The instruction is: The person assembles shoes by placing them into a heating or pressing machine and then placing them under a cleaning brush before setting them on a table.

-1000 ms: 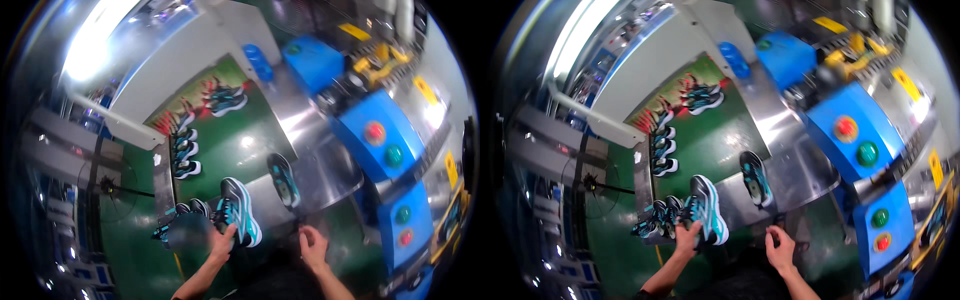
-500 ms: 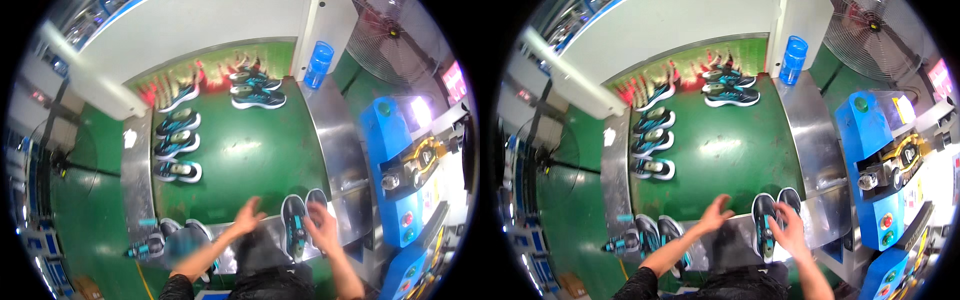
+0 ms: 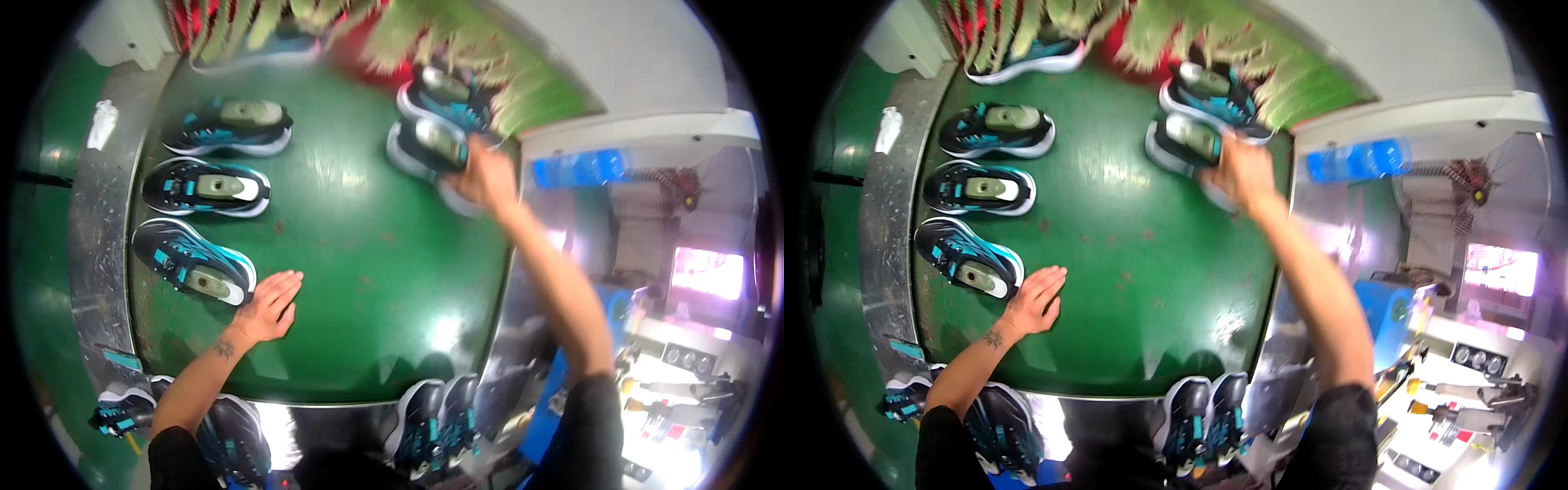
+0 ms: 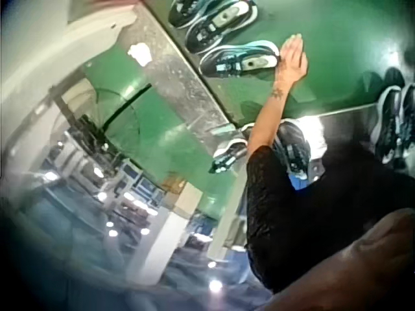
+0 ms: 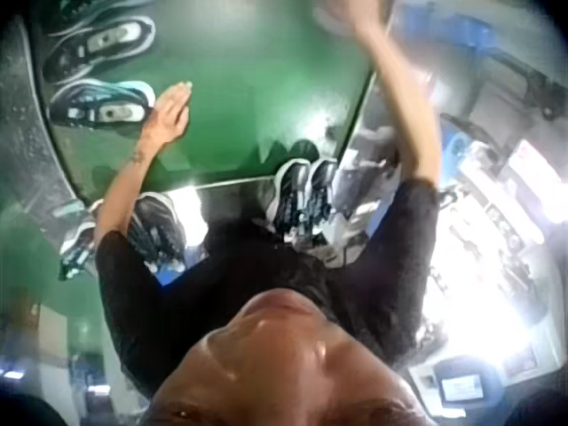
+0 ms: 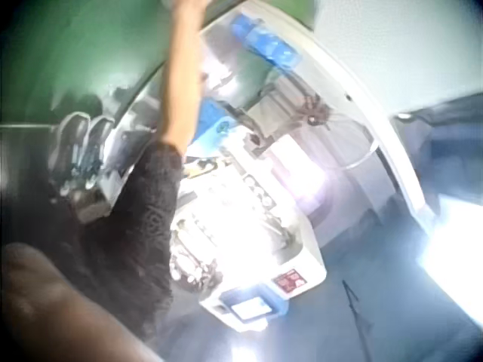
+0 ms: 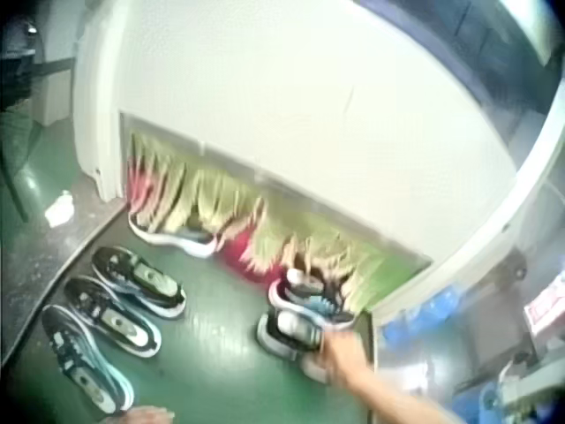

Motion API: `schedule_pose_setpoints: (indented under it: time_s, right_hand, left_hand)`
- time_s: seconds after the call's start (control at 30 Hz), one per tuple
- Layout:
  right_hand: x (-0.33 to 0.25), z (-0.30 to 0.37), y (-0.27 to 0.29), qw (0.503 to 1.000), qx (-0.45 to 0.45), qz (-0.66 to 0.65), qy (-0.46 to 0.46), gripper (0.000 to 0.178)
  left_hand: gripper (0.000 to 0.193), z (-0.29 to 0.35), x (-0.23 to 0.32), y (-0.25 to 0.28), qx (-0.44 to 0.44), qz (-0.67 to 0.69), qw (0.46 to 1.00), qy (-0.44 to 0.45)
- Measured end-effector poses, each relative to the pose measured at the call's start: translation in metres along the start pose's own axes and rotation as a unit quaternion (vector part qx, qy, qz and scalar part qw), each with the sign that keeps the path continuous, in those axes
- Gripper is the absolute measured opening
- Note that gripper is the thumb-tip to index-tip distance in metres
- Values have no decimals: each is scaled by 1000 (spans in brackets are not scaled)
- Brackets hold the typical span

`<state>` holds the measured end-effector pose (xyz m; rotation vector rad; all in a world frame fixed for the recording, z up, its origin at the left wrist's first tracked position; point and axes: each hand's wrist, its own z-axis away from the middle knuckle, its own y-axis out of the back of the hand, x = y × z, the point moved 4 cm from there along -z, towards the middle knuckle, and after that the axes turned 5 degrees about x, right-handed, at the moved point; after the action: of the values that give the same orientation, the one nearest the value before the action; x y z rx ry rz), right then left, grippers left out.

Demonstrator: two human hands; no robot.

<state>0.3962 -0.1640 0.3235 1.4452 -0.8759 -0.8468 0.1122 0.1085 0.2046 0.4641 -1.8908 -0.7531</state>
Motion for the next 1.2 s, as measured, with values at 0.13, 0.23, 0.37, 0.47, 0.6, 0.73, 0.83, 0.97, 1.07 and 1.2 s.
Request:
schedule_pose_setpoints:
  time_s: [0.13, 0.23, 0.37, 0.47, 0.6, 0.73, 0.83, 0.97, 1.07, 1.2]
  right_hand:
    - [-67, 163, 39, 943, 2, -279, -180, 76]
    - [-85, 310, 127, 919, 70, -351, -168, 75]
    - [-111, 333, 240, 923, -5, -324, 205, 70]
    - [-102, 395, 288, 914, 220, -315, 127, 62]
    - [-112, 526, 257, 672, 340, -637, -165, 72]
    - [-115, 623, 233, 635, 264, -669, -283, 80]
    - [-79, 673, 210, 630, 337, -630, -303, 69]
    - [-38, 752, 206, 571, 403, -599, -390, 58]
    - [-9, 779, 230, 487, 367, -644, -462, 53]
    - [17, 759, 270, 475, 380, -591, -530, 61]
  left_hand:
    - [50, 18, -9, -25, -10, -18, 1000, 9]
    - [63, -17, 61, -37, -22, -8, 981, 194]
    - [82, -27, 217, 4, -371, 693, 458, 414]
    - [88, -20, 250, 23, -341, 638, 605, 331]
    - [69, -29, 393, 62, -175, 711, 670, 121]
    - [73, 22, 490, -48, -210, 628, 719, 212]
    - [69, 28, 540, -103, -150, 631, 727, 226]
    - [52, -24, 579, -167, -123, 511, 840, 136]
    - [56, -134, 638, -267, -139, 438, 884, -88]
    - [53, -275, 697, -384, -160, 63, 957, -235]
